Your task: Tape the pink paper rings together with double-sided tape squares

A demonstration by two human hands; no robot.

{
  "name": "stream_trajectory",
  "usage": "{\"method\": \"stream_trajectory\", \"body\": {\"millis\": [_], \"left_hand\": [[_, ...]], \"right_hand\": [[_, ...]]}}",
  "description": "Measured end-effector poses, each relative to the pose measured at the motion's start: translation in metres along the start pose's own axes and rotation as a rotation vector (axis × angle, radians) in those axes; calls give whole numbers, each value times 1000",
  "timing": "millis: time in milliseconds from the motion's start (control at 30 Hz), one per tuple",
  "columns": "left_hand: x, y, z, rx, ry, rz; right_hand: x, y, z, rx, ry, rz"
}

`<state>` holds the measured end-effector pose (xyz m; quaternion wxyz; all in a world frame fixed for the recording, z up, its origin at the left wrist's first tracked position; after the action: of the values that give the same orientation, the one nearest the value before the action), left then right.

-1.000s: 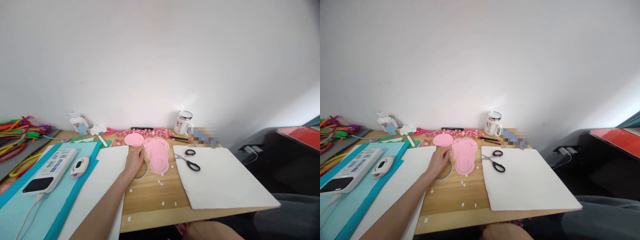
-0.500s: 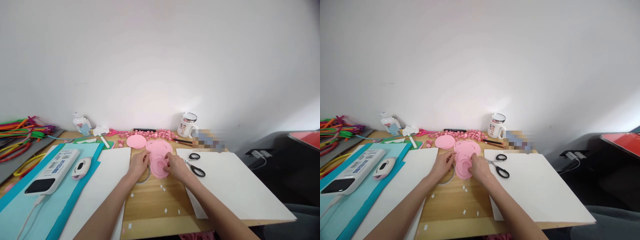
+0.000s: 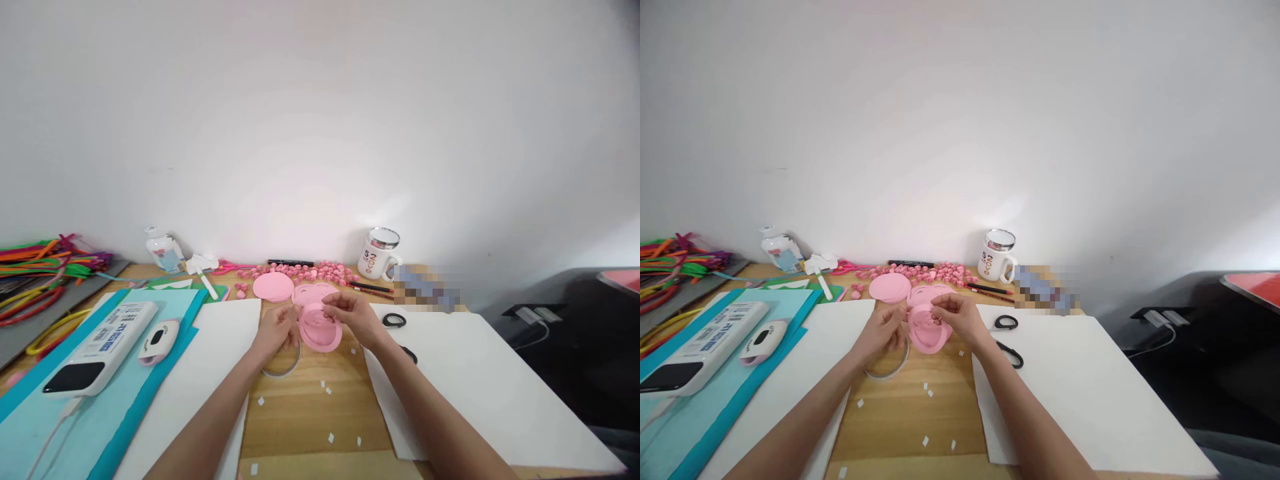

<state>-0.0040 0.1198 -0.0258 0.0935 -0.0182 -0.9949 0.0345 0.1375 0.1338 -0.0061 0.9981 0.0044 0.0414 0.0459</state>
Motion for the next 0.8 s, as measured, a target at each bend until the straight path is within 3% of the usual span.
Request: {"method": "stream_trajectory", "body": {"millis": [200, 333, 433, 633, 800], "left_hand": [[-3, -3, -6, 12, -43, 8], [9, -2, -13, -1, -250, -97], [12, -1, -15, -8, -377, -104], [-1, -3, -16, -31, -289, 2], [1, -4, -19, -53, -278, -7]], "right_hand": [[5, 2, -18, -18, 74, -91], [-5, -5, -6, 41, 90, 27], [-10, -7, -6, 9, 111, 74], [12, 0, -15, 10, -28, -130], [2, -2, -14, 27, -133, -29]]}}
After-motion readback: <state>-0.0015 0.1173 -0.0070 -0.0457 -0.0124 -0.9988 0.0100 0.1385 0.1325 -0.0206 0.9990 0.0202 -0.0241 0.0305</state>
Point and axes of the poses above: each hand's wrist, its own y-axis towards the middle knuckle, its own x-axis out of the back of the hand, z = x × y, the point moved 10 cm from there along y, towards the middle knuckle, and after that the axes turned 9 degrees about -z, right-handed, at the moved point
